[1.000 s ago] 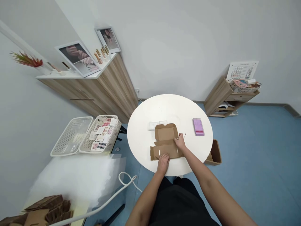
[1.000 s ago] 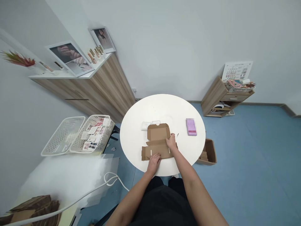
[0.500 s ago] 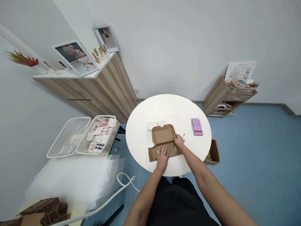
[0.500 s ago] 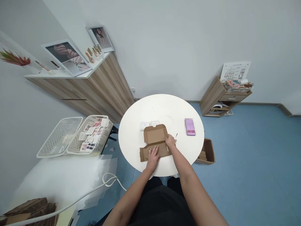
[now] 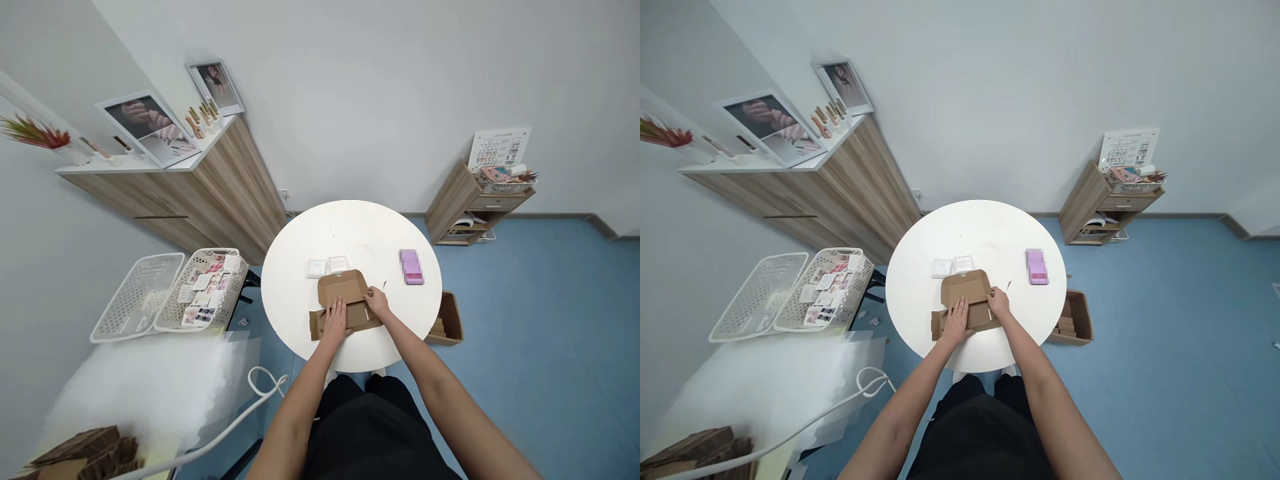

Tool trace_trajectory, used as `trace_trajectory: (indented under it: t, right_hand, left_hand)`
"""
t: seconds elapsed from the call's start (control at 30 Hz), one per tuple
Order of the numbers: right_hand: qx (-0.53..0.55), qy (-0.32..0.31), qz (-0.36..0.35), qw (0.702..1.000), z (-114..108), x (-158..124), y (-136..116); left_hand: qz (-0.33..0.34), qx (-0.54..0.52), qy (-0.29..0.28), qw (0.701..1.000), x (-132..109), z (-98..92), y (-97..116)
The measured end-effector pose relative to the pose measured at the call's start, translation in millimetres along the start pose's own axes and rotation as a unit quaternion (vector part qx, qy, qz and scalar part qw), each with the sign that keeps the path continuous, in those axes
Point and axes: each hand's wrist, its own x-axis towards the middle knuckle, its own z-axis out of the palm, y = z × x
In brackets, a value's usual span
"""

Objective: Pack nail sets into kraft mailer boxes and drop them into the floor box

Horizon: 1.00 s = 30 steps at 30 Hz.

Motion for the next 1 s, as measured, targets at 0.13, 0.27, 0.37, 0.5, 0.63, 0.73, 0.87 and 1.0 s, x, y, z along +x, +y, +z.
trace_trajectory:
  t: [0.13,0.27,0.37,0.5,0.63,0.73,0.87,1.0]
  right_hand:
    - [-0.012,0.082,-0.039,0.996,-6,-25,13]
    - [-0.087,0.025,-0.015,0.996,-3,-57,30]
    - [-0.114,-0.018,0.001,0.993,7,-69,34]
    - [-0.125,-0.011,-0.015,0.992,19,-67,28]
    - [-0.146,-0.037,-0.045,0.988,25,-63,27]
    - [-0.145,-0.028,-0.057,0.987,27,-63,31]
    - [-0.132,-0.045,-0.091,0.986,25,-62,37]
    - [-0.112,-0.008,-0.103,0.988,9,-56,45]
  left_hand:
    - [0.000,0.005,0.016,1.000,-4,6.4,2]
    - [-0.004,0.005,0.020,1.000,-5,9.3,3]
    - [-0.004,-0.002,0.021,1.000,-3,11.0,2]
    - [0.012,-0.020,-0.003,1.000,0,8.5,-3]
    - [0.042,-0.033,-0.078,0.996,2,-1.2,-12]
    - [0.055,-0.027,-0.099,0.993,2,-6.9,-17]
    - [0.049,-0.020,-0.071,0.996,2,-7.8,-19]
    - [0.039,-0.013,-0.065,0.997,2,-7.5,-20]
